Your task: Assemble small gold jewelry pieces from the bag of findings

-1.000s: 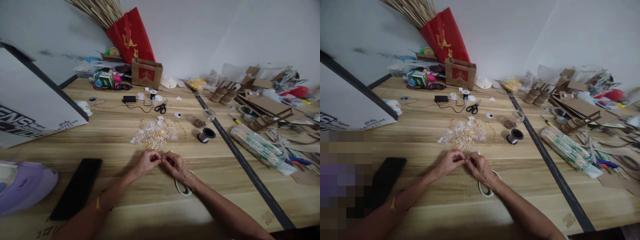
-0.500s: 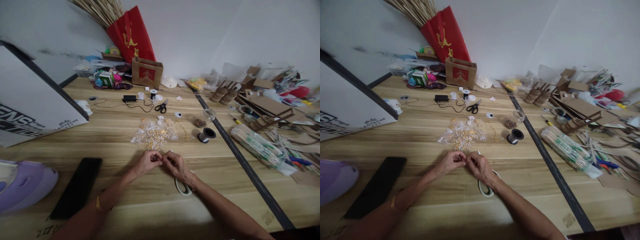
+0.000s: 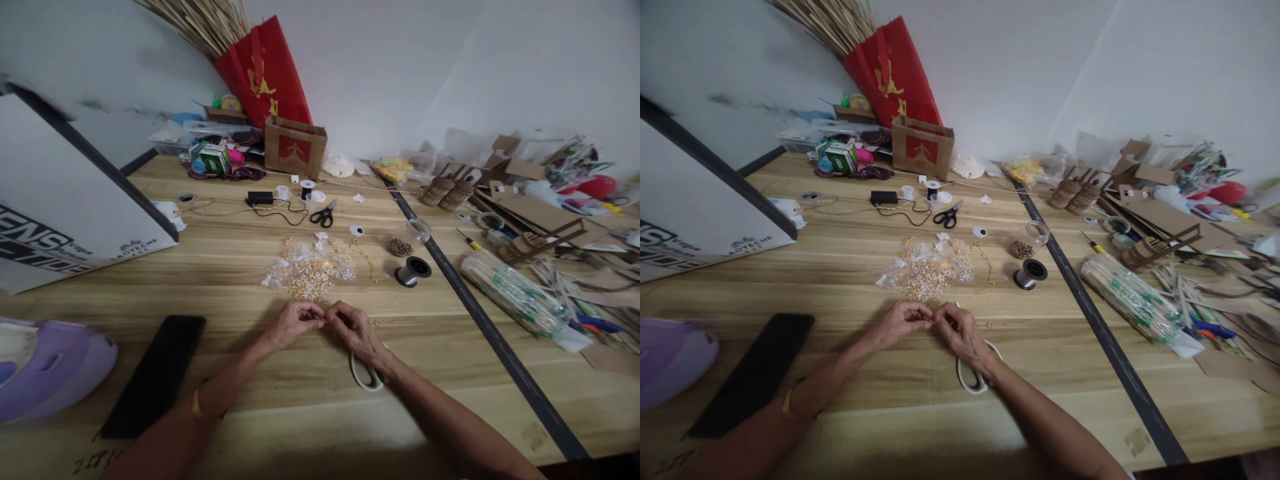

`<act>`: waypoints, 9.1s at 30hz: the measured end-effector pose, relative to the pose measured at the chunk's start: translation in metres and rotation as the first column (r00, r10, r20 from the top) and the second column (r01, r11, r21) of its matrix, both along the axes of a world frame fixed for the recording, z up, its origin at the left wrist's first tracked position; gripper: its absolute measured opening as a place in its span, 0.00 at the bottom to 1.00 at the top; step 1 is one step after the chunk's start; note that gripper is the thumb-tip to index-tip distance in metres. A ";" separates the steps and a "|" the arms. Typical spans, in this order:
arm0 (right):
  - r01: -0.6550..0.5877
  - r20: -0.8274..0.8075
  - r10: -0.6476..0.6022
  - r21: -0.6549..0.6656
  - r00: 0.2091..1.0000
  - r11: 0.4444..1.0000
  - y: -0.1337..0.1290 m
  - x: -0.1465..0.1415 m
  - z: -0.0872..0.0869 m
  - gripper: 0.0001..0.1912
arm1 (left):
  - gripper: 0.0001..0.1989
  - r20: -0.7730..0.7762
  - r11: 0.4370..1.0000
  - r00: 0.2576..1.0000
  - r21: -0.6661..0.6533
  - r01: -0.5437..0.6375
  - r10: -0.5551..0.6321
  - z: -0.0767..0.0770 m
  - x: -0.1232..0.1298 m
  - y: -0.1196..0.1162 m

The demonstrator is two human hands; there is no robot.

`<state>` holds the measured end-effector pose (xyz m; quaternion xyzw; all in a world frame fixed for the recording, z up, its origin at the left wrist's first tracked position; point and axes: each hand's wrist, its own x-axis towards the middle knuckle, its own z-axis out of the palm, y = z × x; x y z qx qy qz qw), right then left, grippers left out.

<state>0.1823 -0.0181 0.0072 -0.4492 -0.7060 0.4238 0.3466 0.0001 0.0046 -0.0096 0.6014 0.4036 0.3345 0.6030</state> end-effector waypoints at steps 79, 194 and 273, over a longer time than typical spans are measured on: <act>-0.173 0.296 0.164 0.006 0.941 0.985 -0.039 0.042 0.025 0.33 | 0.07 0.259 0.934 0.949 -0.348 -0.084 0.181 0.002 -0.001 0.001; -0.137 0.839 0.011 0.076 0.544 0.988 0.000 0.093 0.021 0.04 | 0.08 -0.758 0.914 0.652 0.263 0.308 -0.002 0.031 -0.030 0.009; 0.040 0.313 -0.094 0.174 0.945 0.984 0.054 0.070 -0.011 0.09 | 0.09 -0.683 0.967 0.691 0.236 -0.096 0.236 0.033 -0.063 -0.035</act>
